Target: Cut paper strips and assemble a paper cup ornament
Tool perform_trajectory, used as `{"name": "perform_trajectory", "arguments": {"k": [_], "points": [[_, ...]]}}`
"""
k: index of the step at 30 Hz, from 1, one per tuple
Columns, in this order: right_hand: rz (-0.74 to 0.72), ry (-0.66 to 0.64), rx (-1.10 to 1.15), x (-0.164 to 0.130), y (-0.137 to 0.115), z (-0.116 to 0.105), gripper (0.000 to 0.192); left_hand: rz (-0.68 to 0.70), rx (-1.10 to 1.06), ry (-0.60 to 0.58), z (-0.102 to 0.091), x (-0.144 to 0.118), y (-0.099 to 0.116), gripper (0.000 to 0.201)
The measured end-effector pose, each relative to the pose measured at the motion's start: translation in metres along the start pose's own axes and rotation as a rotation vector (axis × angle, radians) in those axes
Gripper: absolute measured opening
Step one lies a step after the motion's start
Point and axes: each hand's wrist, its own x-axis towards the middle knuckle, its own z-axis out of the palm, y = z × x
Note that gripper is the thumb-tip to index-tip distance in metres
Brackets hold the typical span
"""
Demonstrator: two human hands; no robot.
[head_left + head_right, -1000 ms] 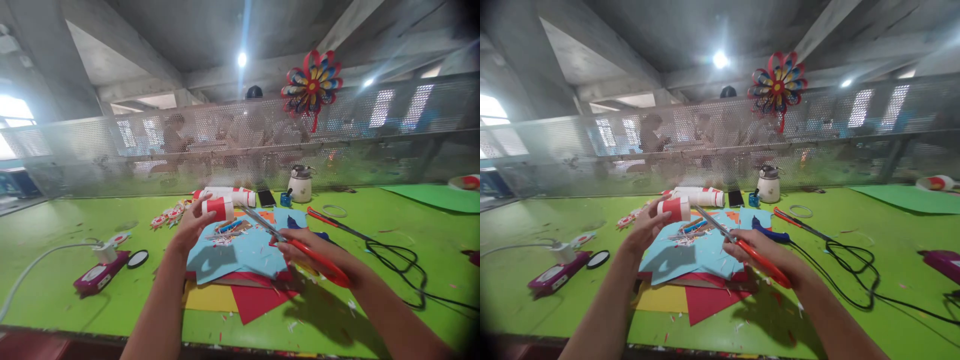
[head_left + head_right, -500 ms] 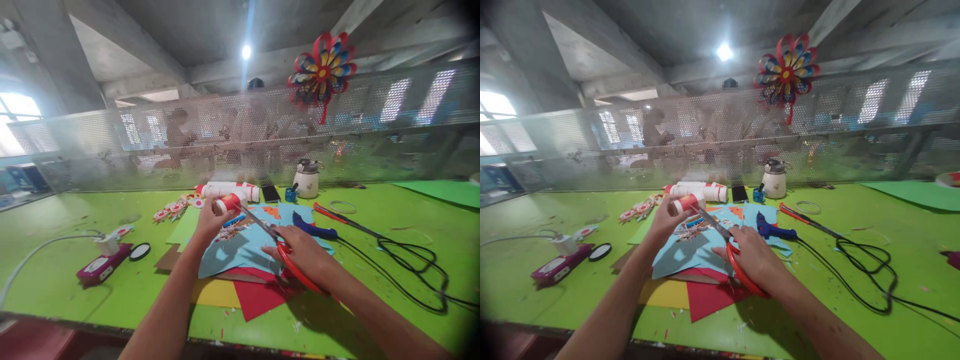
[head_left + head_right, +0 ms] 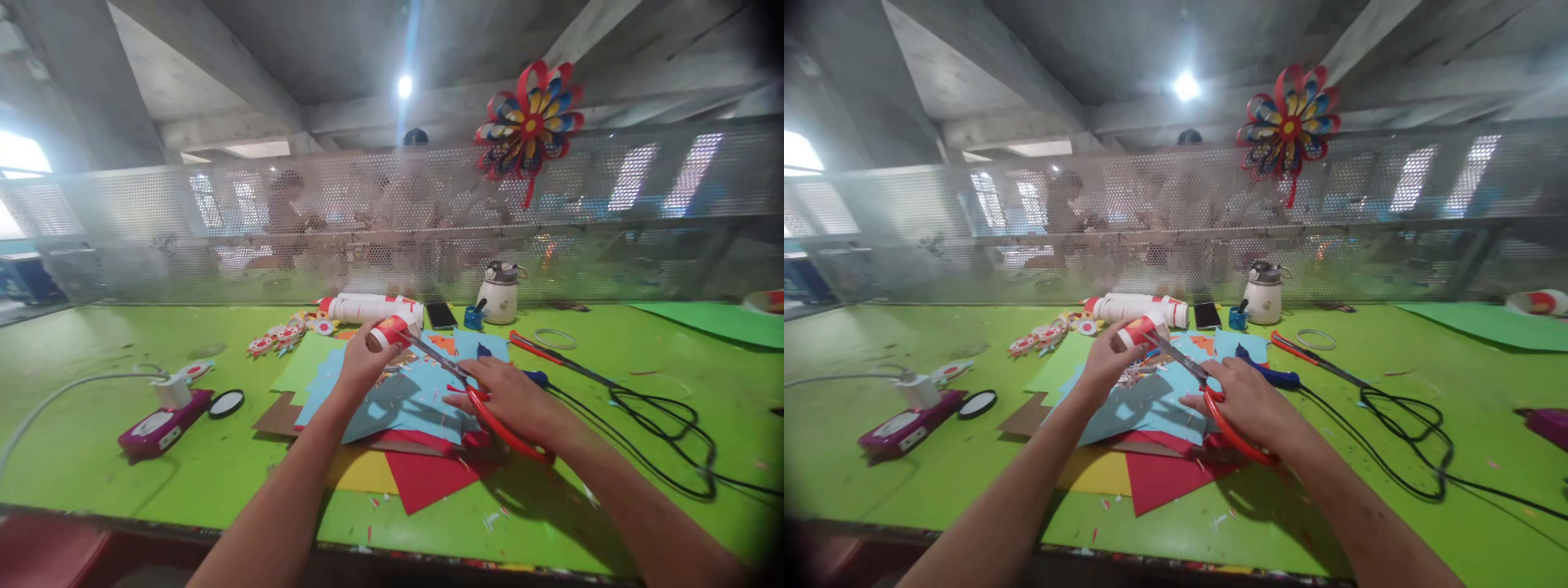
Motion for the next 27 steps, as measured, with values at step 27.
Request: {"name": "perform_trajectory", "arguments": {"k": [27], "points": [[-0.055, 0.215, -0.009, 0.009, -0.009, 0.043, 0.05, 0.003, -0.081, 0.047, -0.003, 0.007, -0.009, 0.065]]}}
